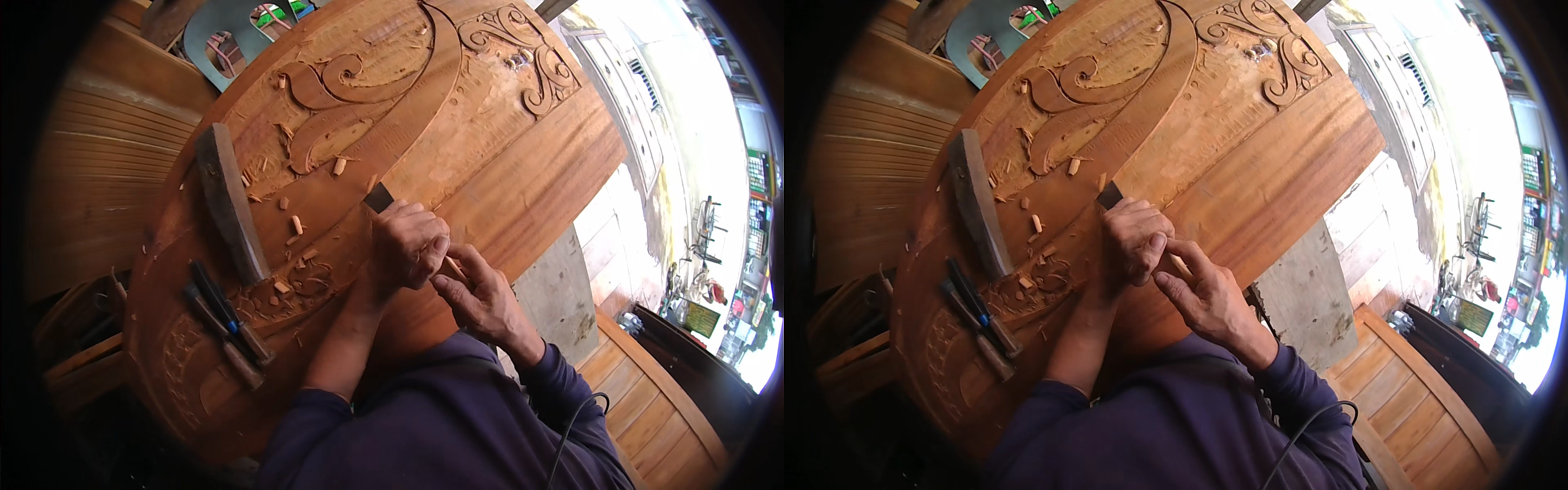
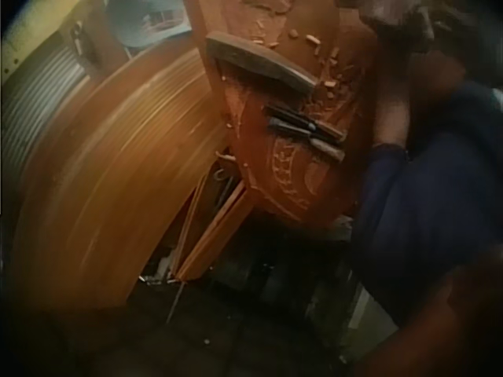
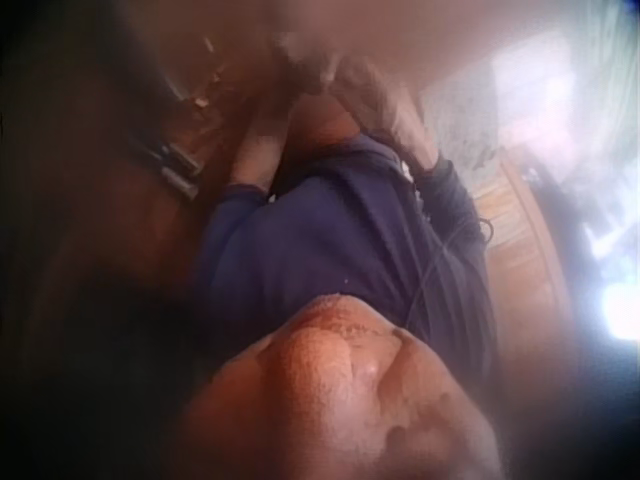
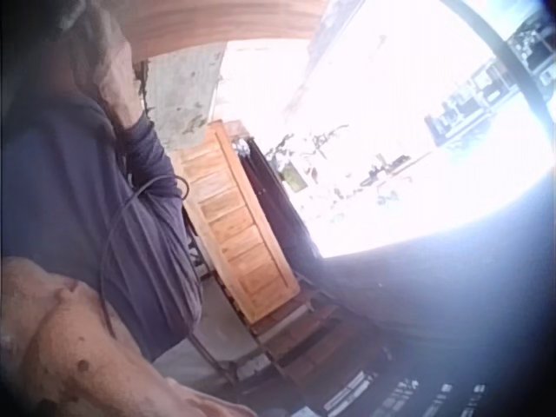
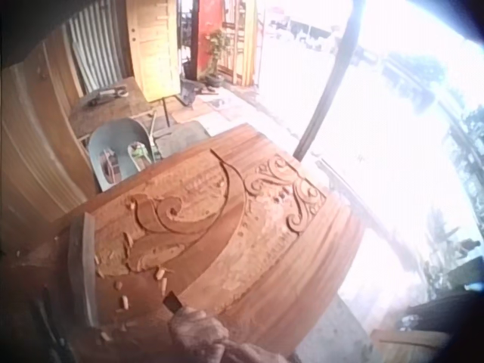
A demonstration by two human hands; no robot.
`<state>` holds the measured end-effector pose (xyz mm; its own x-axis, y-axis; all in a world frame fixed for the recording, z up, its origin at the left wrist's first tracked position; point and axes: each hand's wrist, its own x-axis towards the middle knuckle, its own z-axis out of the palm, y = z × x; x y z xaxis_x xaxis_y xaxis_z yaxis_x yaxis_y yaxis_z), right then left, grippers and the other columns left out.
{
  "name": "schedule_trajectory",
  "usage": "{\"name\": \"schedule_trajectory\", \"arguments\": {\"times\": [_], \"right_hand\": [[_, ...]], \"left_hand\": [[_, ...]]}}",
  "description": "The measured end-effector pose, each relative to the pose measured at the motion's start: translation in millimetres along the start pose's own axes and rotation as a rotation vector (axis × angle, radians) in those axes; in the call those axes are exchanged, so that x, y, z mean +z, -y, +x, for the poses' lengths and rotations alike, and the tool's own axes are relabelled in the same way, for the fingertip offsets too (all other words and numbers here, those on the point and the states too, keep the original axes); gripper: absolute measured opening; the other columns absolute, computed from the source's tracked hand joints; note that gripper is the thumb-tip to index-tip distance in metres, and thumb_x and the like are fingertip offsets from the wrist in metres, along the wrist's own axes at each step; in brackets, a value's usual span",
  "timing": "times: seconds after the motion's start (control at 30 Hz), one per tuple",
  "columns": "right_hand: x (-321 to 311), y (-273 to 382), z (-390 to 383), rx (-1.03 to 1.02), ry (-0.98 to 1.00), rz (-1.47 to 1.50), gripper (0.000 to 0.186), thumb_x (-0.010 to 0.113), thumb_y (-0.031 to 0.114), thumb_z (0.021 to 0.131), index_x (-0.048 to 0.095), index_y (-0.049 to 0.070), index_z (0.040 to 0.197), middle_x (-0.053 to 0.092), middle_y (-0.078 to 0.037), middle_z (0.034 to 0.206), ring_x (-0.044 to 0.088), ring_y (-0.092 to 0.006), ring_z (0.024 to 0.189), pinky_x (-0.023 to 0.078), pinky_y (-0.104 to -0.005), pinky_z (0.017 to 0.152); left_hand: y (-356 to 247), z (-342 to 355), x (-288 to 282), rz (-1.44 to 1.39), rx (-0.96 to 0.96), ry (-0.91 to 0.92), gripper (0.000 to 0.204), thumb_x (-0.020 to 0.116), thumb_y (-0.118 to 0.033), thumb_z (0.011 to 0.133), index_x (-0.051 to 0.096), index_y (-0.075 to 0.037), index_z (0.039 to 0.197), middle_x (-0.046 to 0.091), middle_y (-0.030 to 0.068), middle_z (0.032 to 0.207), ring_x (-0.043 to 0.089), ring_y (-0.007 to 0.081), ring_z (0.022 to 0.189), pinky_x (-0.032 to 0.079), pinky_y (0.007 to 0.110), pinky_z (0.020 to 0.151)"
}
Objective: The person carves decorative patterns into a large wooden panel using a chisel and a wooden mallet.
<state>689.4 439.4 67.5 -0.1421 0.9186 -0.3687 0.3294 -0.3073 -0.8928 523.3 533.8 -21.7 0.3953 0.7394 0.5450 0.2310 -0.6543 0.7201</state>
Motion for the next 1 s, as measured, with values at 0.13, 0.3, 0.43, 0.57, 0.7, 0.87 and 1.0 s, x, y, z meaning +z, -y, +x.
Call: {"name": "schedule_trajectory", "arguments": {"times": [0.13,0.3,0.43,0.57,0.7,0.87,1.0], "right_hand": [[-9.4,-6.4,-15.5,-0.167,0.024,-0.145,0.045,0.074,0.019,0.104,0.060,0.005,0.145,0.075,-0.017,0.112,0.076,-0.0333,0.103,0.061,-0.0415,0.084],[-4.5,-10.1,-18.3,0.400,-0.081,0.394,0.035,0.066,0.027,0.111,0.063,0.002,0.135,0.073,-0.006,0.095,0.068,-0.0127,0.083,0.055,-0.0318,0.072],[6.9,-0.3,-13.0,0.309,-0.189,0.251,0.035,0.064,0.032,0.112,0.063,0.004,0.133,0.065,-0.001,0.083,0.058,-0.0093,0.071,0.050,-0.0288,0.064],[-2.1,21.2,-3.9,0.456,-0.136,0.315,0.037,0.065,0.032,0.112,0.062,0.004,0.135,0.068,-0.002,0.083,0.063,-0.0115,0.071,0.050,-0.0295,0.063],[-3.0,16.3,1.9,0.464,-0.163,0.274,0.041,0.066,0.035,0.111,0.063,0.004,0.138,0.072,-0.006,0.091,0.070,-0.0163,0.080,0.055,-0.0314,0.069],[-10.5,2.9,-27.1,-0.247,-0.433,-0.263,0.042,0.065,0.036,0.107,0.072,0.003,0.133,0.070,-0.022,0.130,0.067,-0.0369,0.123,0.053,-0.0450,0.105],[-12.8,-9.6,-7.0,-0.302,-0.485,0.072,0.051,0.045,0.036,0.108,0.078,-0.002,0.100,0.077,-0.018,0.110,0.070,-0.0346,0.108,0.051,-0.0435,0.102]], "left_hand": [[-17.8,-2.8,-8.1,0.063,0.063,-0.012,0.044,0.051,-0.045,0.096,0.066,-0.011,0.074,0.061,0.0045,0.066,0.055,0.0246,0.058,0.042,0.041,0.062],[-2.7,16.9,16.8,-0.098,0.015,0.326,0.035,0.062,-0.038,0.094,0.065,-0.010,0.075,0.059,0.0068,0.069,0.055,0.0305,0.062,0.042,0.043,0.062],[9.0,23.9,13.6,-0.158,-0.007,0.386,0.031,0.063,-0.034,0.091,0.063,-0.012,0.069,0.055,0.0071,0.062,0.055,0.0306,0.059,0.041,0.043,0.060],[7.0,27.4,13.5,-0.235,-0.062,0.299,0.032,0.060,-0.031,0.090,0.059,-0.012,0.065,0.054,0.0077,0.059,0.055,0.0310,0.057,0.040,0.043,0.059],[14.9,30.0,16.6,-0.188,-0.024,0.305,0.033,0.057,-0.031,0.091,0.059,-0.011,0.064,0.056,0.0086,0.060,0.056,0.0318,0.056,0.040,0.043,0.058],[10.2,33.3,12.3,-0.202,-0.067,0.298,0.033,0.061,-0.027,0.092,0.059,-0.010,0.064,0.059,0.0103,0.061,0.062,0.0334,0.059,0.048,0.044,0.062],[20.0,37.6,14.9,-0.248,-0.088,0.246,0.032,0.059,-0.025,0.091,0.058,-0.010,0.064,0.058,0.0108,0.060,0.061,0.0339,0.059,0.047,0.045,0.061]]}}
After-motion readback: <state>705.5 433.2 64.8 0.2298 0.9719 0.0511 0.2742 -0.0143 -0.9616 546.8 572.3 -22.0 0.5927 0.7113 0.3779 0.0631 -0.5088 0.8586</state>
